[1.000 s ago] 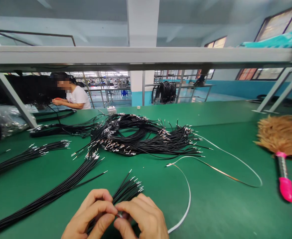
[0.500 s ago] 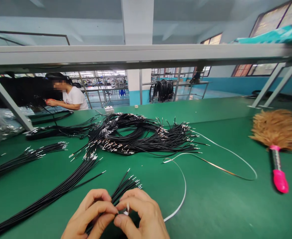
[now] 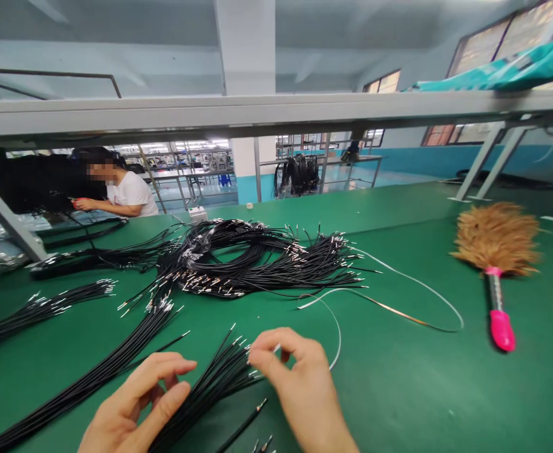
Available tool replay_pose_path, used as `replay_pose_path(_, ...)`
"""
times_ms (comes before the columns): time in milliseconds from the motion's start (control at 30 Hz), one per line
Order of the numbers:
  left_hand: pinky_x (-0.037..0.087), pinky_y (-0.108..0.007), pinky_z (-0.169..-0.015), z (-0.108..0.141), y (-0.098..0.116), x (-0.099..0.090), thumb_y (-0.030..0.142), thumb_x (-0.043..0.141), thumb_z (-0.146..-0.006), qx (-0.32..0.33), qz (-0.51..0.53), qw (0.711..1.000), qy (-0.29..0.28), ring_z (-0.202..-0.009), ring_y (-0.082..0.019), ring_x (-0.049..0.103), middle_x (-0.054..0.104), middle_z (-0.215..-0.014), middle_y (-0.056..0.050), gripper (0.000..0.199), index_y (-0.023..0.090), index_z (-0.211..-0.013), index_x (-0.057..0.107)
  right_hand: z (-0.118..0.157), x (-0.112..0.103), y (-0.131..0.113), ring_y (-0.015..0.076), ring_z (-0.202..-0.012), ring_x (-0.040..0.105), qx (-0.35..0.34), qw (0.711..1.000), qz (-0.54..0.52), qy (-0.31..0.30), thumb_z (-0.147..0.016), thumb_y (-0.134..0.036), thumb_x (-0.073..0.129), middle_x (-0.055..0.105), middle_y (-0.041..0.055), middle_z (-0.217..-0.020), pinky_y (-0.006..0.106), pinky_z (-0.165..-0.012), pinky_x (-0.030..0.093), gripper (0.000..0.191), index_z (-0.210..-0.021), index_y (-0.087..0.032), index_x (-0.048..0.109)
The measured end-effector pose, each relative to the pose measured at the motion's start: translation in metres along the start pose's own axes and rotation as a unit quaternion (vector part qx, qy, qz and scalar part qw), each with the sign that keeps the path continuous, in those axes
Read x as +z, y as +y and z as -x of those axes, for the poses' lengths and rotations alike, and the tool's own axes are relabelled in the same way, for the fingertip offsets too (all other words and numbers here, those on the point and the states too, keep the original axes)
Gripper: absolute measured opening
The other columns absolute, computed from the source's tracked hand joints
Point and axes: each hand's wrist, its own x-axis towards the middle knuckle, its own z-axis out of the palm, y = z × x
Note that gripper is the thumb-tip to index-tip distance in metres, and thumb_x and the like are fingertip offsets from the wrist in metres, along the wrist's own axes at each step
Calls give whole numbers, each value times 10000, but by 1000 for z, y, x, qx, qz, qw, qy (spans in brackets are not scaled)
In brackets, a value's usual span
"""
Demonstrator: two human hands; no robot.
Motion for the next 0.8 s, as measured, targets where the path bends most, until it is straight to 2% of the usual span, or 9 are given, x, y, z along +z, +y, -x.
replay_pose_path(67, 477, -210, -620, -7, -2, 1, 342, 686, -791, 2, -48, 999, -27, -720, -183, 619, 713, -836, 33, 75, 315, -791, 756, -11, -11, 1, 236, -727, 629, 26, 999, -13, 42, -708, -356, 729, 753, 44, -759, 341, -665, 448, 155, -670, -206, 733)
replay_pose_path(133, 463, -212, -581, -12, -8, 11, 319, 631, -846, 31, -124, 988, -80, -674, -175, 627, 718, -780, 34, 119, 292, -795, 735, -20, -17, 5, 221, -697, 629, 37, 997, -31, 52, -718, -384, 736, 752, 51, -742, 330, -644, 447, 197, -700, -188, 734)
replay_pose_path(200, 479, -214, -606, -14, -17, 27, 218, 579, -880, 89, -233, 957, -151, -699, -175, 662, 721, -776, 22, 159, 259, -807, 714, -26, -19, 10, 206, -663, 631, 41, 996, -54, 50, -714, -375, 747, 744, 44, -689, 320, -631, 447, 203, -693, -175, 725)
replay_pose_path(233, 490, -226, -647, -14, -22, 37, 143, 592, -848, 102, -261, 945, -168, -702, -178, 666, 713, -760, 21, 174, 252, -782, 710, -27, -18, 12, 200, -644, 630, 42, 996, -67, 47, -708, -365, 752, 740, 40, -663, 317, -626, 446, 199, -686, -171, 720)
replay_pose_path(333, 491, -295, -658, -12, -33, 62, 36, 539, -811, 128, -326, 920, -176, -806, -248, 665, 704, -869, -47, 268, 227, -853, 722, -29, -14, 18, 177, -594, 615, 41, 993, -100, 35, -704, -338, 757, 733, 29, -629, 304, -610, 442, 177, -688, -166, 716)
replay_pose_path(433, 468, -323, -627, -12, -37, 73, 21, 425, -868, 142, -359, 908, -165, -825, -283, 641, 680, -860, -79, 330, 202, -809, 695, -28, -12, 20, 151, -555, 578, 39, 991, -124, 27, -718, -309, 751, 713, 14, -608, 280, -575, 419, 154, -679, -166, 709)
replay_pose_path(600, 492, -267, -636, -13, -28, 53, 182, 457, -962, 117, -317, 933, -120, -713, -205, 665, 682, -791, -9, 174, 228, -879, 603, -22, -5, 18, 120, -542, 543, 41, 986, -161, -3, -683, -227, 774, 679, -19, -587, 234, -551, 390, 90, -659, -169, 710)
replay_pose_path(700, 502, -201, -667, -7, -22, 36, 288, 492, -973, 142, -199, 965, -95, -705, -157, 676, 699, -798, 24, 145, 263, -944, 632, -13, 7, 16, 95, -499, 515, 52, 980, -186, -36, -578, -195, 849, 647, -43, -548, 198, -503, 366, 145, -630, -164, 717)
replay_pose_path(800, 479, -170, -627, 2, -21, 26, 325, 528, -965, 196, -76, 975, -79, -653, -129, 656, 695, -776, 35, 168, 283, -916, 683, -2, 22, 14, 88, -474, 534, 67, 975, -203, -67, -520, -250, 900, 680, -32, -541, 178, -476, 379, 219, -603, -165, 717)
